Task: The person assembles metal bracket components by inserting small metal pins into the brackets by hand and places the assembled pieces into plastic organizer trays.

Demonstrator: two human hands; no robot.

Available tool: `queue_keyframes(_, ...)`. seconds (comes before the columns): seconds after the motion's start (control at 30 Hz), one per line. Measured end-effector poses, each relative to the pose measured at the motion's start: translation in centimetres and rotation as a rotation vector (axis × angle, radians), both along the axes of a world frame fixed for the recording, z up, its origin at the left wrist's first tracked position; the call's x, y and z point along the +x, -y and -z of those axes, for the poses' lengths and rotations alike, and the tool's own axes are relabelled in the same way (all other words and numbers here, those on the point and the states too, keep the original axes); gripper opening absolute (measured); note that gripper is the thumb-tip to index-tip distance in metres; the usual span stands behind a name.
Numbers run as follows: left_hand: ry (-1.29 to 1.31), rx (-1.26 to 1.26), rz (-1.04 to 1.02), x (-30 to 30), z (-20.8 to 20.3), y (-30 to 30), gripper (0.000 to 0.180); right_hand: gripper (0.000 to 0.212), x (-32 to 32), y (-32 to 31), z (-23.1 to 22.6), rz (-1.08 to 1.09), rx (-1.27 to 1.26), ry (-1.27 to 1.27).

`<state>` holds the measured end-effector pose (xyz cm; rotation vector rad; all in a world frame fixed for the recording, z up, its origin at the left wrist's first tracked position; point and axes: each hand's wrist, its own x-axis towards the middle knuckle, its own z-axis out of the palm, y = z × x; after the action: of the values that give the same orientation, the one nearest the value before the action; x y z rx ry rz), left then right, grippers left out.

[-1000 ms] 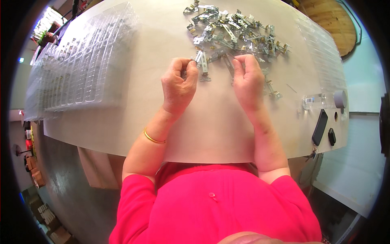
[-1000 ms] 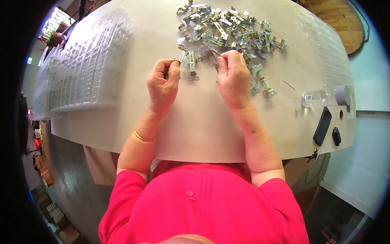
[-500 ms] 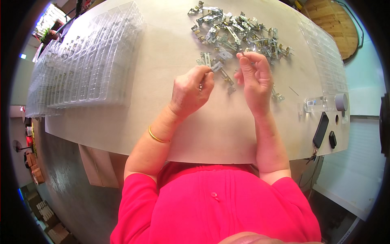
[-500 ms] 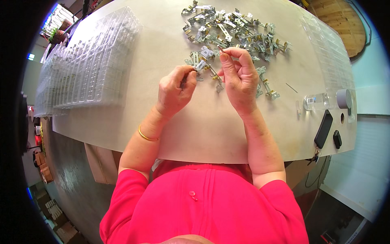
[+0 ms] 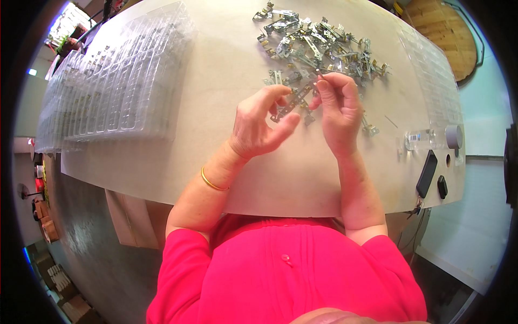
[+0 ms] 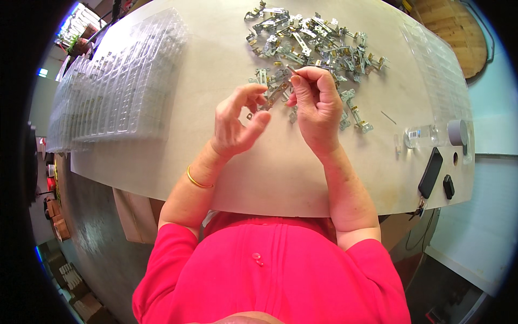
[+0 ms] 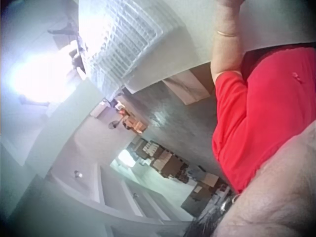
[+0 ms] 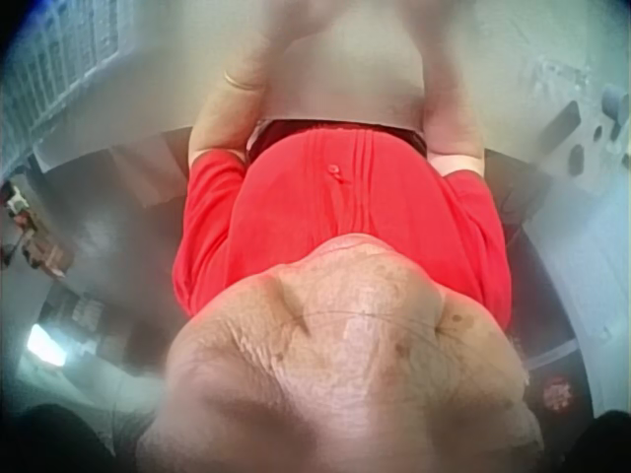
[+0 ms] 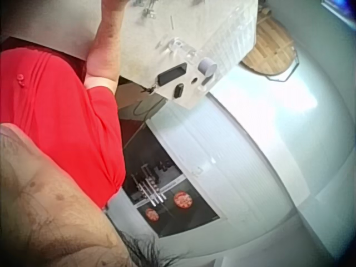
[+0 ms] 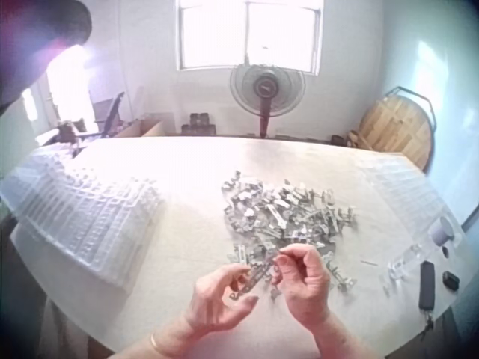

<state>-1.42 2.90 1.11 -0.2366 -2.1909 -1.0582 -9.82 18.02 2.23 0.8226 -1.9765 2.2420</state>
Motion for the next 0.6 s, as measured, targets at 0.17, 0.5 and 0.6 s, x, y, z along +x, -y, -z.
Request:
queue_keyframes(0.17, 0.394, 0.839, 0.302, -0.4, 0.0, 1.4, 0.041, 0.007, 0.8, 0.6, -0.1, -0.072, -0.066, 0.114)
queue_keyframes(0.5, 0.598, 1.144, 0.505, -0.5, 0.3, 2.3, 0.026, 0.007, 0.2, 2.4, -0.1, -0.160, 0.046, 0.017)
queue_keyframes(0.6, 0.538, 1.194, 0.353, -0.7, 0.3, 2.5, 0.022, 0.006, -0.6, 2.8, -0.3, -0.037, 0.167, -0.091)
